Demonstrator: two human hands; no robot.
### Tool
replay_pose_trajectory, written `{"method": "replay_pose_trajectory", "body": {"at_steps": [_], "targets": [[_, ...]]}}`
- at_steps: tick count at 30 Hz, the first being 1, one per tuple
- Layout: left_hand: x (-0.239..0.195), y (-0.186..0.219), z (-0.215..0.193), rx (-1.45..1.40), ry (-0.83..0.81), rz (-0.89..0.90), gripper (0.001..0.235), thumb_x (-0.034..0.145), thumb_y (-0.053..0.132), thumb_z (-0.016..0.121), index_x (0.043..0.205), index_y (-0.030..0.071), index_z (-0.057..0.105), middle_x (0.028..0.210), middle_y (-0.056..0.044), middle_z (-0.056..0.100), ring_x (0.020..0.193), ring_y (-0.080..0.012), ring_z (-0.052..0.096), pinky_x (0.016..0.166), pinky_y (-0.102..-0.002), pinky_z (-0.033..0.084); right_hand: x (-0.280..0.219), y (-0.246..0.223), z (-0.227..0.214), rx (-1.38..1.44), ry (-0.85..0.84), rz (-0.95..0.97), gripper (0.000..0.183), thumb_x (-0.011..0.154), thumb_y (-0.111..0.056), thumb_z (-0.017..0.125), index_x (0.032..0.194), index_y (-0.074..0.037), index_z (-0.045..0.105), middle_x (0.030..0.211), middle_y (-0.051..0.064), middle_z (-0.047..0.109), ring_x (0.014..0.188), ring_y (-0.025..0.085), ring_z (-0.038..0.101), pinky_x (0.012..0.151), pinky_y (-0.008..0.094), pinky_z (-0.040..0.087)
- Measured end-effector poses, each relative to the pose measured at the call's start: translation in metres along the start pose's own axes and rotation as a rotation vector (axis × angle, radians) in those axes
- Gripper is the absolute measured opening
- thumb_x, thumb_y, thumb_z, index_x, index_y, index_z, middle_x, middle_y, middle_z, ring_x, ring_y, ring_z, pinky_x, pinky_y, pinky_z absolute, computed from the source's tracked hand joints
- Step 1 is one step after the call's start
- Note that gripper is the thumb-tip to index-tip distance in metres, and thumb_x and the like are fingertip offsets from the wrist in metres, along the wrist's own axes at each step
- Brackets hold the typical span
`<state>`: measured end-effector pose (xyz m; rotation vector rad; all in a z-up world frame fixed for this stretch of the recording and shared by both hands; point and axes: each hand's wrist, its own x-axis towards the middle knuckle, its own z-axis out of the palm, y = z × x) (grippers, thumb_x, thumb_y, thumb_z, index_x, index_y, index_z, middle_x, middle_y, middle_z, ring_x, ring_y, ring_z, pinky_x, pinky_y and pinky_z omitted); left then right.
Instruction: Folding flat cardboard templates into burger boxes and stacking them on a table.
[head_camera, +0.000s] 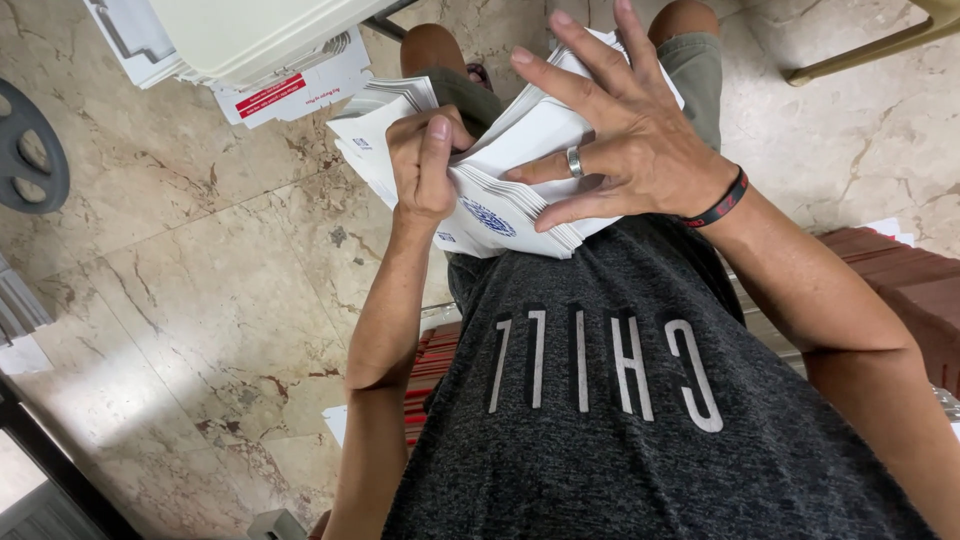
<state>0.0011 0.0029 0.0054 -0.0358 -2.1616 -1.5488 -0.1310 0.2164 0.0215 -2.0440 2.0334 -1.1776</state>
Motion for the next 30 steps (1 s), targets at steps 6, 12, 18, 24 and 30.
{"method": "replay_pose_trajectory", "body": {"at_steps": [6, 12, 18, 24, 30], "targets": [[0.0, 0.002, -0.003, 0.007, 0.001, 0.001, 0.056, 0.108, 0.024, 0.034, 0.062, -0.004, 0.052, 0.057, -0.013, 0.05, 0.048, -0.0219, 0.042, 0.052, -0.036, 0.03, 0.004, 0.001, 0.001, 0.013, -0.015, -0.023, 0.046, 0.101, -0.068, 0.075, 0.135, -0.037, 0.078, 0.163, 0.02, 0.036, 0.153, 0.048, 0.019, 0.122, 0.071, 0.004], [-0.001, 0.002, -0.002, -0.026, -0.003, -0.006, 0.055, 0.107, 0.024, 0.035, 0.062, -0.004, 0.051, 0.057, -0.012, 0.048, 0.048, -0.0212, 0.04, 0.052, -0.036, 0.028, 0.001, 0.001, 0.001, -0.001, -0.012, -0.01, 0.046, 0.102, -0.068, 0.073, 0.137, -0.039, 0.076, 0.162, 0.02, 0.038, 0.152, 0.048, 0.022, 0.121, 0.07, 0.007], [-0.001, -0.001, -0.002, -0.059, 0.001, 0.016, 0.055, 0.108, 0.025, 0.035, 0.063, -0.003, 0.05, 0.056, -0.012, 0.047, 0.048, -0.0211, 0.039, 0.051, -0.035, 0.028, 0.002, 0.004, 0.002, -0.011, -0.033, -0.032, 0.048, 0.104, -0.07, 0.069, 0.14, -0.039, 0.074, 0.163, 0.02, 0.034, 0.152, 0.049, 0.02, 0.122, 0.069, 0.006], [-0.002, -0.002, -0.002, -0.051, 0.004, 0.021, 0.054, 0.108, 0.025, 0.035, 0.064, -0.003, 0.051, 0.057, -0.013, 0.047, 0.048, -0.0216, 0.04, 0.051, -0.036, 0.028, 0.002, 0.004, 0.001, -0.003, -0.035, -0.043, 0.045, 0.105, -0.067, 0.074, 0.139, -0.037, 0.076, 0.164, 0.02, 0.033, 0.153, 0.048, 0.019, 0.122, 0.069, 0.006], [0.001, 0.0, -0.001, -0.038, 0.001, 0.013, 0.054, 0.108, 0.022, 0.034, 0.063, -0.004, 0.05, 0.058, -0.013, 0.048, 0.049, -0.0219, 0.04, 0.052, -0.035, 0.028, -0.021, 0.006, 0.019, -0.127, 0.095, -0.127, 0.032, 0.117, -0.042, 0.064, 0.138, -0.018, 0.063, 0.159, 0.016, 0.044, 0.148, 0.05, 0.036, 0.112, 0.084, 0.004]]}}
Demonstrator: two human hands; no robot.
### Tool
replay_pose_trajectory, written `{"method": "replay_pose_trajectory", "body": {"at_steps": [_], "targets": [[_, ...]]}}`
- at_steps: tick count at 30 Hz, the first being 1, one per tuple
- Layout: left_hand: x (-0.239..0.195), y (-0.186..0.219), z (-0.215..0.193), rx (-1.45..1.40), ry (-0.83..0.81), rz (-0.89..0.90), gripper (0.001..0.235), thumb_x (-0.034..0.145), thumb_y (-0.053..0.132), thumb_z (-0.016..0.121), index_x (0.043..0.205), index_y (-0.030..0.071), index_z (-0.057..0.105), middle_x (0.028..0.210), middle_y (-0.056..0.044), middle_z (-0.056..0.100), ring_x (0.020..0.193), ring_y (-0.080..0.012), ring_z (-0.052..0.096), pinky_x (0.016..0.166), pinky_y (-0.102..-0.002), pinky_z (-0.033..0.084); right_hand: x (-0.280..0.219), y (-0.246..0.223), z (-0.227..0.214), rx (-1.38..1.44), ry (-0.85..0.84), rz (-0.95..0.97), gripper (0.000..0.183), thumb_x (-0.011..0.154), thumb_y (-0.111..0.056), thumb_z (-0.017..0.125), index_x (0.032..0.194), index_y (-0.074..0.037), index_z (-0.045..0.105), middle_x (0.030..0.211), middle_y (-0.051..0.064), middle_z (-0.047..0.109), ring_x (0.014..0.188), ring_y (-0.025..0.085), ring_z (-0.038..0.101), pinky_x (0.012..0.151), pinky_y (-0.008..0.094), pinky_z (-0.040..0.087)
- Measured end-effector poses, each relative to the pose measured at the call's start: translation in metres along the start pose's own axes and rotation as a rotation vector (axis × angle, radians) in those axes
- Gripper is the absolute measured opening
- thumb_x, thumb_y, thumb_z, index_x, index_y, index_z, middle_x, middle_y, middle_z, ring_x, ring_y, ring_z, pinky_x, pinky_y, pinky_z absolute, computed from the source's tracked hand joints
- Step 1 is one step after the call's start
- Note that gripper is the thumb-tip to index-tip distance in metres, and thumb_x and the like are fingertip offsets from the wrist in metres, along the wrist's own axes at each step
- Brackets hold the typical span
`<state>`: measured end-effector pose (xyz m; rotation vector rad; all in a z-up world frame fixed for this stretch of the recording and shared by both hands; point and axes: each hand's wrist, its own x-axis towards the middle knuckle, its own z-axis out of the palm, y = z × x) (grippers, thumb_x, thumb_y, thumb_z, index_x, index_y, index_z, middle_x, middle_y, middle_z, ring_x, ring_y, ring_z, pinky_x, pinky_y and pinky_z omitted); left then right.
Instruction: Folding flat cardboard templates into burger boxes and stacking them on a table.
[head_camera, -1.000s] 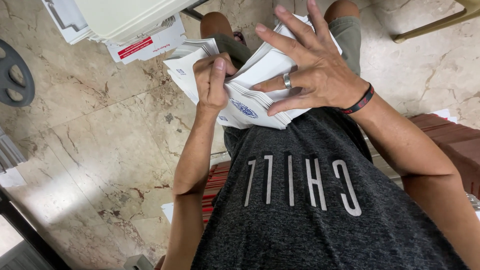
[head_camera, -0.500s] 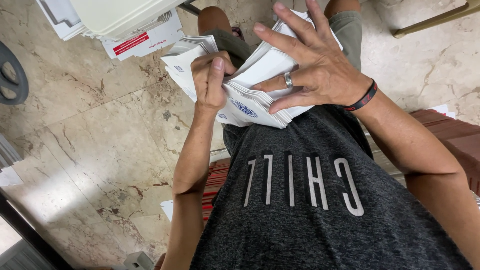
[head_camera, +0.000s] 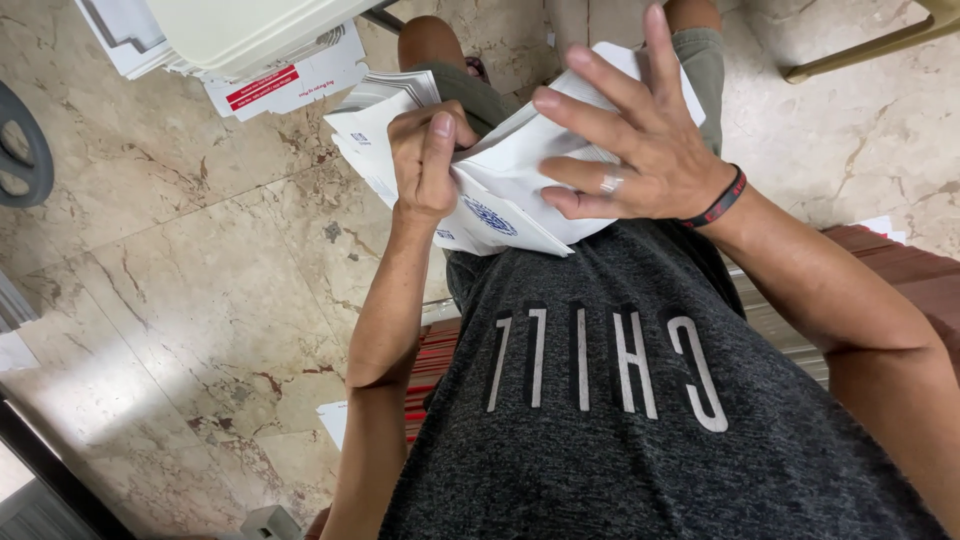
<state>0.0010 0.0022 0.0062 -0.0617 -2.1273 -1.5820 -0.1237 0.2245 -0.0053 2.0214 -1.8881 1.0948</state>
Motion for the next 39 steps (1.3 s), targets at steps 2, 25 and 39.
{"method": "replay_pose_trajectory", "body": {"at_steps": [2, 25, 39], "targets": [[0.0, -0.004, -0.001, 0.014, -0.011, 0.006, 0.054, 0.108, 0.021, 0.033, 0.063, -0.004, 0.05, 0.059, -0.013, 0.048, 0.05, -0.0226, 0.041, 0.053, -0.036, 0.028, 0.008, -0.005, -0.006, -0.069, -0.058, -0.013, 0.035, 0.119, -0.037, 0.074, 0.147, -0.025, 0.057, 0.159, 0.015, 0.045, 0.147, 0.049, 0.037, 0.11, 0.084, 0.008], [0.001, -0.007, -0.002, -0.039, -0.036, 0.025, 0.055, 0.108, 0.021, 0.034, 0.062, -0.005, 0.051, 0.057, -0.014, 0.049, 0.047, -0.0222, 0.04, 0.05, -0.036, 0.028, 0.025, 0.002, -0.018, 0.083, -0.141, 0.061, 0.056, 0.104, -0.074, 0.067, 0.148, -0.04, 0.067, 0.163, 0.019, 0.033, 0.152, 0.047, 0.024, 0.119, 0.074, 0.015], [-0.002, -0.008, -0.002, -0.055, -0.029, 0.022, 0.055, 0.108, 0.024, 0.035, 0.063, -0.004, 0.051, 0.057, -0.013, 0.048, 0.048, -0.0216, 0.04, 0.05, -0.036, 0.026, 0.025, 0.004, -0.019, 0.066, -0.152, 0.028, 0.053, 0.105, -0.074, 0.063, 0.149, -0.043, 0.063, 0.164, 0.018, 0.033, 0.153, 0.046, 0.025, 0.118, 0.072, 0.023]]}}
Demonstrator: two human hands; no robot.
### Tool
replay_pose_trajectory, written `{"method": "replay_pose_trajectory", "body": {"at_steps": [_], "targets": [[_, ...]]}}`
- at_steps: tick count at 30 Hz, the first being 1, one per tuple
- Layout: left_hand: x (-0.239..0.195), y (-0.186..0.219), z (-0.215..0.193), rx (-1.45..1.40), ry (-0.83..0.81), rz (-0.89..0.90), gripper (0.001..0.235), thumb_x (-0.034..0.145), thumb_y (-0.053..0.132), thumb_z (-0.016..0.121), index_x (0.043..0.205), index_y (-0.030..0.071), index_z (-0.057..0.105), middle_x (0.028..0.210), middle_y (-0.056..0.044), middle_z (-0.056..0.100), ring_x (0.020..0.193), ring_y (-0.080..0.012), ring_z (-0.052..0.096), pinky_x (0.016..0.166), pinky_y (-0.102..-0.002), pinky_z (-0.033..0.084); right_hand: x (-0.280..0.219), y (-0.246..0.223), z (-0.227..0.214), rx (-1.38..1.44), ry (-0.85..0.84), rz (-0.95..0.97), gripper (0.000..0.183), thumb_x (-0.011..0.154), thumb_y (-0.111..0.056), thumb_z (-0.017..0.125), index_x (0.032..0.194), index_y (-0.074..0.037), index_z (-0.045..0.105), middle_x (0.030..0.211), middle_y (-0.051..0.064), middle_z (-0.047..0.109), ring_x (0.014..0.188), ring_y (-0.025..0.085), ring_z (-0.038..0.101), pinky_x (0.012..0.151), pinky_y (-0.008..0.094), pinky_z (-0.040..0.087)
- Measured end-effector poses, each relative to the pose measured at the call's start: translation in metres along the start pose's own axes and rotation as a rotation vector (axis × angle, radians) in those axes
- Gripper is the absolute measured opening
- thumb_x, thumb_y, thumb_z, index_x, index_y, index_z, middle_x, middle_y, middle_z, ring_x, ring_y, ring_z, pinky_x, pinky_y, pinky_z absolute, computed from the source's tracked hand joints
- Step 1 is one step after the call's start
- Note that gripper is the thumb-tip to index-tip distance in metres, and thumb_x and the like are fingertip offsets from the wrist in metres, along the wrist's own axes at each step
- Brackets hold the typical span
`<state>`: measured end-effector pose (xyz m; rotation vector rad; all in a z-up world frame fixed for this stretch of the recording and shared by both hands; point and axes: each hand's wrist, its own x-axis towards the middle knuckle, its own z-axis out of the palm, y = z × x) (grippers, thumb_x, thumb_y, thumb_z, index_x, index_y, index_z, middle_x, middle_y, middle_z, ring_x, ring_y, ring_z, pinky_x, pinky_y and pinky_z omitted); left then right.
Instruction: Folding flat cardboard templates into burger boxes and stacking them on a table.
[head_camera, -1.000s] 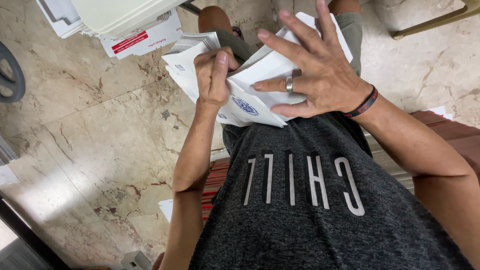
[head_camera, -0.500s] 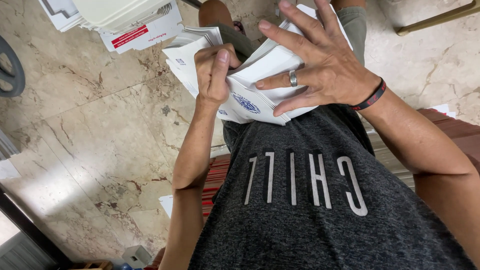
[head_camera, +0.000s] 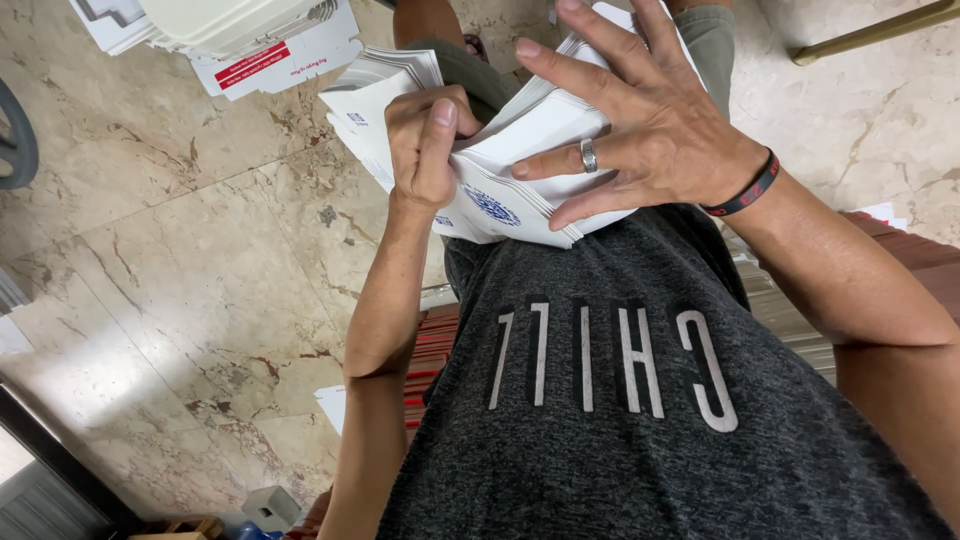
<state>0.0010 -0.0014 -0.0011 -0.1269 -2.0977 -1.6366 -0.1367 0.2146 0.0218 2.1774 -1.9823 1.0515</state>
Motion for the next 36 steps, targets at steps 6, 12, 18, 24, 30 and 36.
{"method": "replay_pose_trajectory", "body": {"at_steps": [6, 12, 18, 24, 30, 36], "targets": [[0.007, -0.008, 0.01, 0.307, 0.0, -0.079, 0.048, 0.107, 0.018, 0.035, 0.069, 0.0, 0.058, 0.065, -0.013, 0.063, 0.059, -0.0287, 0.064, 0.06, -0.042, 0.044, -0.014, 0.0, 0.0, 0.0, 0.03, 0.134, 0.049, 0.104, -0.056, 0.076, 0.147, -0.038, 0.062, 0.167, 0.017, 0.028, 0.157, 0.041, 0.014, 0.125, 0.071, 0.0], [0.053, -0.05, 0.036, 0.396, -0.122, -0.718, 0.068, 0.103, 0.055, 0.047, 0.076, -0.004, 0.068, 0.067, -0.024, 0.068, 0.072, -0.0396, 0.072, 0.066, -0.047, 0.052, -0.045, 0.01, 0.045, -0.142, 0.26, 0.943, 0.083, 0.075, -0.051, 0.087, 0.138, -0.004, 0.062, 0.154, 0.035, 0.041, 0.128, 0.061, 0.049, 0.104, 0.073, 0.045], [0.034, -0.113, 0.062, 0.247, -0.316, -0.621, 0.059, 0.107, 0.049, 0.044, 0.093, 0.001, 0.073, 0.086, -0.023, 0.074, 0.085, -0.0443, 0.073, 0.083, -0.055, 0.053, -0.076, 0.026, 0.059, 0.262, -0.154, 1.677, 0.122, 0.063, -0.082, 0.08, 0.161, -0.025, 0.033, 0.156, 0.017, 0.048, 0.142, 0.036, 0.049, 0.119, 0.051, 0.044], [-0.007, -0.049, 0.013, 0.512, 0.128, 0.158, 0.013, 0.086, 0.021, 0.08, 0.097, 0.016, 0.079, 0.103, -0.004, 0.078, 0.097, -0.028, 0.073, 0.084, -0.041, 0.057, -0.123, 0.046, 0.088, 0.292, -0.158, 1.615, 0.122, 0.063, -0.077, 0.085, 0.157, -0.013, 0.04, 0.151, 0.022, 0.053, 0.141, 0.038, 0.05, 0.121, 0.049, 0.043], [-0.062, -0.022, -0.122, 0.097, 0.266, -1.581, 0.075, 0.085, 0.06, 0.062, 0.128, -0.001, 0.069, 0.114, -0.023, 0.077, 0.102, -0.0389, 0.071, 0.094, -0.048, 0.055, -0.114, 0.027, 0.063, 0.513, 0.003, 1.745, 0.115, 0.058, -0.064, 0.077, 0.158, -0.025, 0.036, 0.154, 0.01, 0.052, 0.139, 0.029, 0.053, 0.111, 0.044, 0.051], [-0.051, -0.033, -0.064, 0.084, 0.095, -1.474, 0.067, 0.076, 0.048, 0.076, 0.134, 0.015, 0.069, 0.116, -0.012, 0.08, 0.105, -0.031, 0.074, 0.087, -0.042, 0.06, -0.097, 0.012, 0.067, 0.657, 0.401, 1.776, 0.087, 0.076, -0.039, 0.081, 0.148, -0.008, 0.042, 0.122, 0.018, 0.067, 0.108, 0.032, 0.069, 0.088, 0.045, 0.06]]}}
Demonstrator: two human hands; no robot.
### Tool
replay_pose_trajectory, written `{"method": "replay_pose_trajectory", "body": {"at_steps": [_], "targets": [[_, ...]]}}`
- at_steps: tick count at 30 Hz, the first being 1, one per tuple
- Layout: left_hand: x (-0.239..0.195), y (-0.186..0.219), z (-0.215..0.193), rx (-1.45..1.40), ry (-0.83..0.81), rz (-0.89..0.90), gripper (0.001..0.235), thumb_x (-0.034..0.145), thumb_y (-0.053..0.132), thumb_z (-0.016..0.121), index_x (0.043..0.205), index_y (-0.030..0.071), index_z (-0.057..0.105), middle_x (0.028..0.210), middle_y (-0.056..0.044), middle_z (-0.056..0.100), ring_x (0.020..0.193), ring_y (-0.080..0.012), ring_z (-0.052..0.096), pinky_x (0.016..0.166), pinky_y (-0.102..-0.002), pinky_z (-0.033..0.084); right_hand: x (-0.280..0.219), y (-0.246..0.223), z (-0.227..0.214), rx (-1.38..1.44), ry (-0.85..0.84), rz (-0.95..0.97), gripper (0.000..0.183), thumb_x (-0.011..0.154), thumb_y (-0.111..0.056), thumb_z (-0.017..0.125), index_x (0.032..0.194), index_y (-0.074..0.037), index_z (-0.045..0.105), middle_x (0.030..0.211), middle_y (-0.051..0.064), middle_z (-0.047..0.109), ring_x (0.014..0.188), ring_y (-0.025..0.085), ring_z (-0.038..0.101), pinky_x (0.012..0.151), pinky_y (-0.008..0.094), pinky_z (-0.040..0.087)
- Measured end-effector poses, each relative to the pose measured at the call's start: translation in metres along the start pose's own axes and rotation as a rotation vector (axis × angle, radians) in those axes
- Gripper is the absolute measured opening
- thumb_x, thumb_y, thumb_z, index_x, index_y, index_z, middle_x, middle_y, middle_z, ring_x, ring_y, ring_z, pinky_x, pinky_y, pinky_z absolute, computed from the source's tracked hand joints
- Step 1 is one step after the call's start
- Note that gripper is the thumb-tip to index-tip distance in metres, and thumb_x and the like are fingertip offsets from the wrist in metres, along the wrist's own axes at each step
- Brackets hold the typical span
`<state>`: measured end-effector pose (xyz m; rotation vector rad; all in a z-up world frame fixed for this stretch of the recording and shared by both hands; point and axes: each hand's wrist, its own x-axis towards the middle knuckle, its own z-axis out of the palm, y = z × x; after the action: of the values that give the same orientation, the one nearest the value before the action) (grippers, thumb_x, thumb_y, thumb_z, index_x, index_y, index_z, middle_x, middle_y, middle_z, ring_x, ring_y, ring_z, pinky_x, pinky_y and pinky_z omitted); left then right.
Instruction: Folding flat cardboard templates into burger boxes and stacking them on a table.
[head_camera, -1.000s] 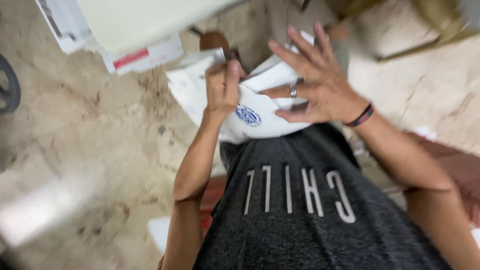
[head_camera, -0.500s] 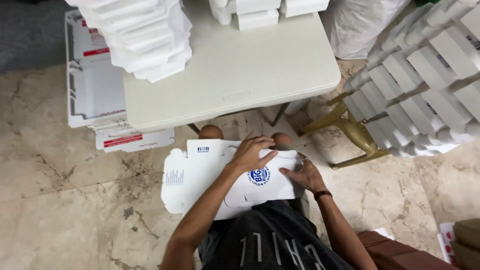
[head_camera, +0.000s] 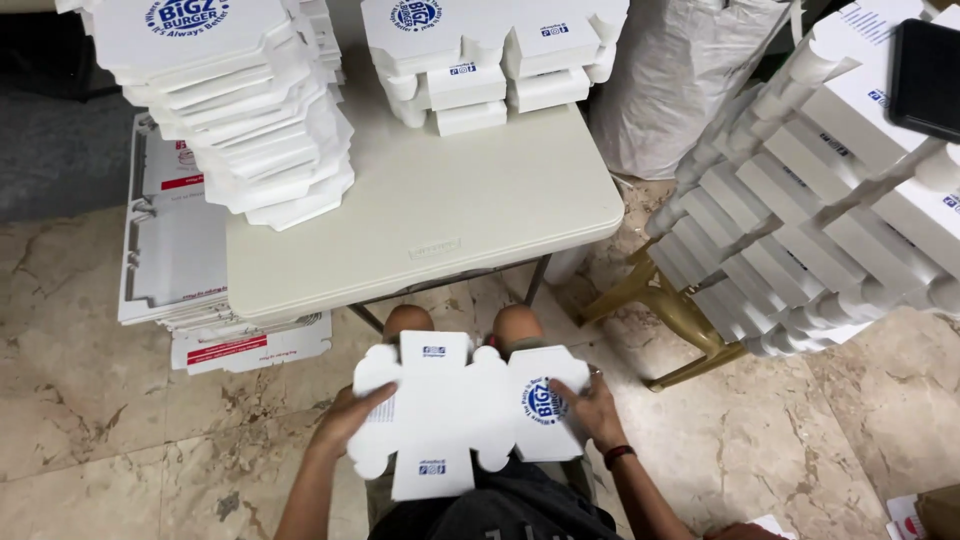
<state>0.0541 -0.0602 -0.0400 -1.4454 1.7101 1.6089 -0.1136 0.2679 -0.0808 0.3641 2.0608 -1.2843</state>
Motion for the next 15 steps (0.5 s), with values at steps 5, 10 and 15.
{"method": "replay_pose_trajectory", "body": {"at_steps": [5, 10, 15], "targets": [[-0.046, 0.02, 0.019, -0.105, 0.064, 0.13, 0.057, 0.085, 0.038, 0.071, 0.135, 0.012, 0.068, 0.123, -0.012, 0.077, 0.108, -0.0286, 0.074, 0.09, -0.04, 0.058, -0.02, -0.01, -0.019, 0.136, -0.065, -0.18, 0.063, 0.081, -0.024, 0.077, 0.134, -0.003, 0.051, 0.123, 0.021, 0.074, 0.107, 0.034, 0.075, 0.088, 0.045, 0.063], [-0.098, 0.01, 0.02, -0.259, 0.207, 0.285, 0.055, 0.089, 0.034, 0.064, 0.136, 0.005, 0.063, 0.104, -0.016, 0.077, 0.091, -0.0265, 0.072, 0.071, -0.04, 0.059, -0.039, -0.03, -0.053, 0.199, -0.039, -0.261, 0.066, 0.082, -0.017, 0.074, 0.139, -0.003, 0.045, 0.126, 0.026, 0.072, 0.106, 0.042, 0.077, 0.082, 0.053, 0.07], [-0.107, 0.101, 0.001, -0.301, 0.272, 0.688, 0.065, 0.087, 0.037, 0.064, 0.146, 0.012, 0.052, 0.136, -0.008, 0.067, 0.122, -0.0243, 0.066, 0.096, -0.04, 0.056, -0.029, -0.167, -0.101, 0.1, -0.044, -0.737, 0.042, 0.085, -0.017, 0.076, 0.124, -0.006, 0.065, 0.118, 0.012, 0.075, 0.102, 0.023, 0.074, 0.084, 0.035, 0.063]]}}
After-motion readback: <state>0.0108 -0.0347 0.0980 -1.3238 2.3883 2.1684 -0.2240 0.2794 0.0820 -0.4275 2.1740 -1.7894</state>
